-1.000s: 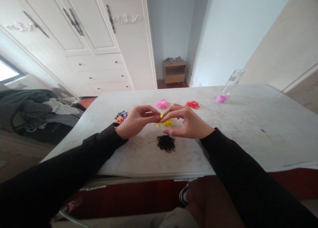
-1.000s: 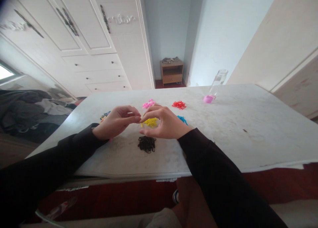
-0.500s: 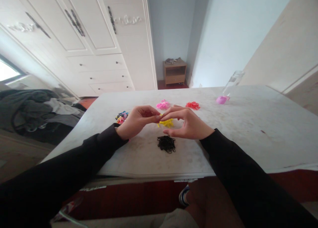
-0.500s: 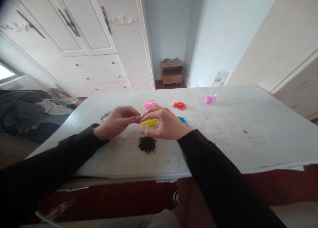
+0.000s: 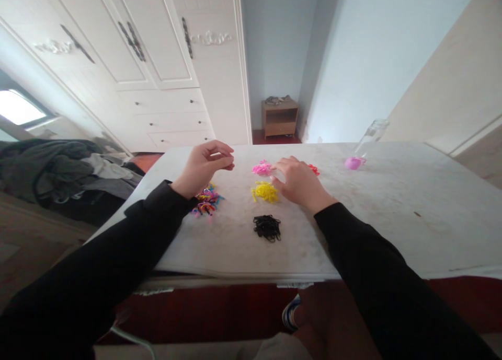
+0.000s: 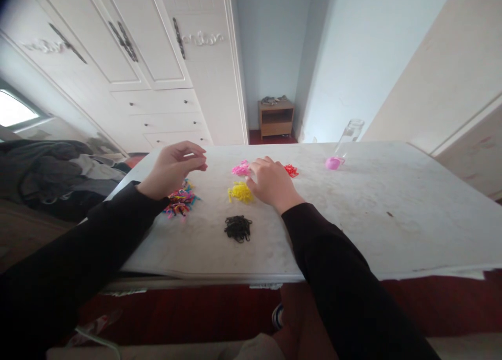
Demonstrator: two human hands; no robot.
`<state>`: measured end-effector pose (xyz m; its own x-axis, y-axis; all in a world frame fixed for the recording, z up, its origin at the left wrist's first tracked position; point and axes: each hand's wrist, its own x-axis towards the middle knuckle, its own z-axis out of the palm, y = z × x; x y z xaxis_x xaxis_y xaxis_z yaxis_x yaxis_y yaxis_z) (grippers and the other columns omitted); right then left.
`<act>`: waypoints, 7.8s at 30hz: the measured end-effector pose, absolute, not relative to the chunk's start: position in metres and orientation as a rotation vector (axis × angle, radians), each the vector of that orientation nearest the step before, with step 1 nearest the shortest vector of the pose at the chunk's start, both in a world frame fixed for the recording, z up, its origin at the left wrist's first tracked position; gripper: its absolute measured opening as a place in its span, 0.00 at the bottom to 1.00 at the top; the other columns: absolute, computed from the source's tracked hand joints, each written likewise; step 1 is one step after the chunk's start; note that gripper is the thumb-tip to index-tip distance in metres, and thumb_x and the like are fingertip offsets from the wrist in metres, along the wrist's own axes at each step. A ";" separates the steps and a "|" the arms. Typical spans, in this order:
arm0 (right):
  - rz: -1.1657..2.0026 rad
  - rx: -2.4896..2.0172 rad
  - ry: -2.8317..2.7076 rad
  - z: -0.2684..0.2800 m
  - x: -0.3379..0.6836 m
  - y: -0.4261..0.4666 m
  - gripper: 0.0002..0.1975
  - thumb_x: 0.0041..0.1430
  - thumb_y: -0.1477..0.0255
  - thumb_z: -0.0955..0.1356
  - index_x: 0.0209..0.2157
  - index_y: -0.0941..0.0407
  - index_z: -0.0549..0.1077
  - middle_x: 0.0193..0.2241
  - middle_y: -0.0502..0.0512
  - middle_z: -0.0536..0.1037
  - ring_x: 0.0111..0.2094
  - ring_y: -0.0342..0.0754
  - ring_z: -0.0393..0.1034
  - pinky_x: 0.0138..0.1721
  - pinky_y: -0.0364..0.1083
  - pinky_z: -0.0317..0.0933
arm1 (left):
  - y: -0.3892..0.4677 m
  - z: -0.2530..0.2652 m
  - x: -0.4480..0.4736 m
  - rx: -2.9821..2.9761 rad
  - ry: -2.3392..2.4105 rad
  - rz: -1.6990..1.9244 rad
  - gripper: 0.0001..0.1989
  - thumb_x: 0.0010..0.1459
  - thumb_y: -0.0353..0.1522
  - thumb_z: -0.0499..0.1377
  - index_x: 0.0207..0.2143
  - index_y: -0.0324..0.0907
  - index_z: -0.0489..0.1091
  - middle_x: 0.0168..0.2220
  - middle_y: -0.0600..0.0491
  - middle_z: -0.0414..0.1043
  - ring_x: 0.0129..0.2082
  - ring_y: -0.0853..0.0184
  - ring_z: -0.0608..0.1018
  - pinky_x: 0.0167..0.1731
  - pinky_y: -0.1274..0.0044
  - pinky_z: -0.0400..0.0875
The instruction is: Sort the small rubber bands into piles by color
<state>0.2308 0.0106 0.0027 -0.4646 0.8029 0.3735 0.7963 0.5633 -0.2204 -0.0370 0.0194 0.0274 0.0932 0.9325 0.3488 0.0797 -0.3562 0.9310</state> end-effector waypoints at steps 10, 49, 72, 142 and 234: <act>0.077 -1.234 -2.289 0.007 0.238 0.023 0.15 0.70 0.70 0.66 0.46 0.61 0.84 0.52 0.66 0.85 0.56 0.61 0.76 0.60 0.58 0.67 | 0.041 0.027 -0.069 1.754 1.257 1.137 0.09 0.50 0.32 0.72 0.33 0.41 0.76 0.26 0.54 0.76 0.27 0.65 0.82 0.34 0.70 0.80; 0.050 -1.343 -1.983 0.000 0.275 0.026 0.11 0.64 0.71 0.67 0.29 0.55 0.80 0.37 0.62 0.86 0.44 0.59 0.77 0.52 0.55 0.67 | 0.062 0.038 -0.128 1.967 1.665 0.441 0.17 0.40 0.40 0.71 0.34 0.42 0.81 0.26 0.50 0.82 0.30 0.58 0.83 0.30 0.72 0.72; 0.811 -0.781 -2.150 0.025 0.241 -0.012 0.10 0.64 0.66 0.73 0.44 0.53 0.85 0.48 0.58 0.86 0.50 0.53 0.77 0.49 0.52 0.69 | 0.002 0.016 -0.017 1.776 1.054 1.128 0.21 0.44 0.42 0.81 0.31 0.42 0.76 0.33 0.49 0.84 0.35 0.59 0.87 0.41 0.66 0.86; 0.239 -0.922 -1.913 0.008 0.218 0.001 0.09 0.58 0.78 0.70 0.26 0.54 0.70 0.26 0.50 0.73 0.30 0.46 0.66 0.34 0.47 0.56 | -0.035 0.011 0.000 1.981 0.630 0.695 0.07 0.58 0.29 0.73 0.38 0.39 0.81 0.36 0.48 0.87 0.35 0.65 0.87 0.41 0.74 0.83; 0.572 -1.342 -2.094 0.005 0.342 0.012 0.16 0.52 0.58 0.70 0.20 0.54 0.75 0.19 0.53 0.74 0.24 0.47 0.64 0.27 0.48 0.54 | 0.052 0.030 -0.106 2.017 1.623 0.474 0.18 0.38 0.30 0.68 0.36 0.42 0.79 0.35 0.48 0.81 0.32 0.61 0.83 0.29 0.74 0.76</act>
<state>0.3424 0.0122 0.0053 -0.3250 0.9148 0.2400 0.6657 0.4015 -0.6289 -0.1060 0.0516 0.0305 0.2269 0.9730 -0.0422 0.7972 -0.1607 0.5819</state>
